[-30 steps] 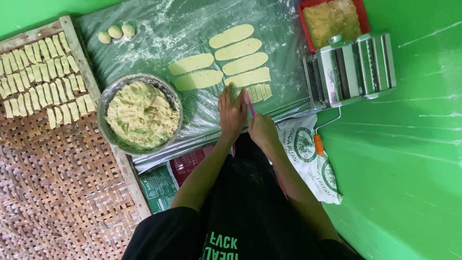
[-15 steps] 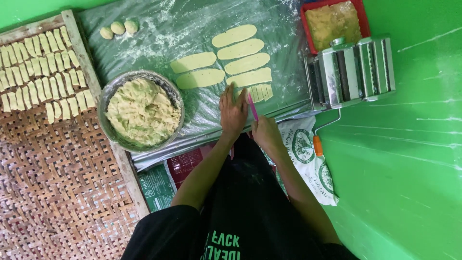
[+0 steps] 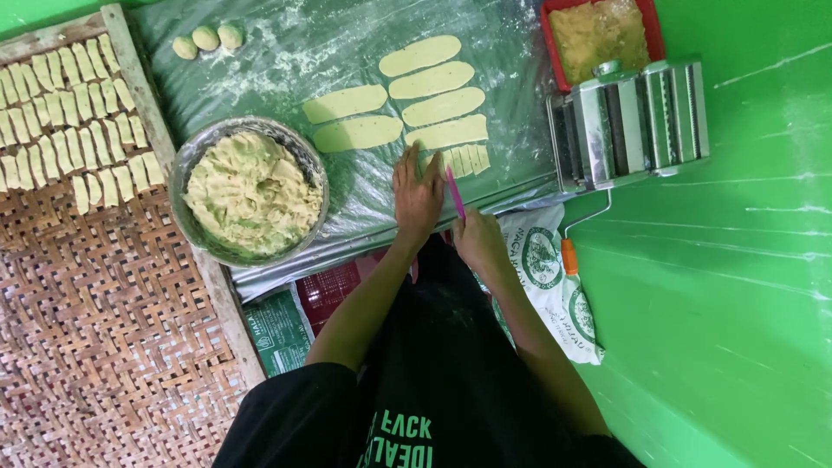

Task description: Flattening dough balls, passing them through a manual roller, and marking the strips with a spatula

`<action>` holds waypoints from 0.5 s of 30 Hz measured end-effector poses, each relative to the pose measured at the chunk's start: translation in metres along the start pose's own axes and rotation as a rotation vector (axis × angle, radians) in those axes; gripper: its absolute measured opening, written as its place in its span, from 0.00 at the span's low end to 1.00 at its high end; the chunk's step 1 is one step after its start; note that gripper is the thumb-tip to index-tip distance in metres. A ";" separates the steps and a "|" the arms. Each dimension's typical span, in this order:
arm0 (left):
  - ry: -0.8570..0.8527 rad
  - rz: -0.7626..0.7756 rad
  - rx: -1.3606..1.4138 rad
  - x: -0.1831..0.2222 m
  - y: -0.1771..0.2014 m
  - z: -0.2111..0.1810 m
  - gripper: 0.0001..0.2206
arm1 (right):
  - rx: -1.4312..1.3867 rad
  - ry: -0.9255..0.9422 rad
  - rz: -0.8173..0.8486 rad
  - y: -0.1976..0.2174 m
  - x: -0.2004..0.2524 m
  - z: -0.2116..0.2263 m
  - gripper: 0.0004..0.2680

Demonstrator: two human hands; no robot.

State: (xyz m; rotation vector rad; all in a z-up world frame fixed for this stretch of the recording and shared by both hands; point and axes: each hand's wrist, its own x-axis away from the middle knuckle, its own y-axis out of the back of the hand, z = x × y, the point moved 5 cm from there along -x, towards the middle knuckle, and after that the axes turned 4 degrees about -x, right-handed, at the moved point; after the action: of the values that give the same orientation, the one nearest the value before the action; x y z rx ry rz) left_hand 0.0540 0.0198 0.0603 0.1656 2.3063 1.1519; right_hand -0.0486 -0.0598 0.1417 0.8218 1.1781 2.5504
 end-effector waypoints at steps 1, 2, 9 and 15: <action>0.001 -0.006 -0.002 -0.001 0.000 0.000 0.16 | 0.001 0.005 -0.002 -0.005 -0.002 -0.007 0.13; -0.004 -0.014 0.006 -0.001 0.001 0.001 0.16 | 0.014 -0.019 0.000 -0.011 -0.003 -0.015 0.13; 0.009 -0.016 0.019 0.001 -0.003 0.004 0.15 | 0.001 -0.036 -0.005 -0.007 0.006 -0.011 0.13; 0.035 0.006 0.055 0.003 -0.001 0.007 0.16 | -0.034 -0.030 -0.037 -0.019 -0.003 -0.019 0.12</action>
State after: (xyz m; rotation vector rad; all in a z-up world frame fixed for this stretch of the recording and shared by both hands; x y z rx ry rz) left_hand 0.0547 0.0247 0.0546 0.1743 2.3705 1.1032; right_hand -0.0579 -0.0605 0.1156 0.8200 1.1272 2.5123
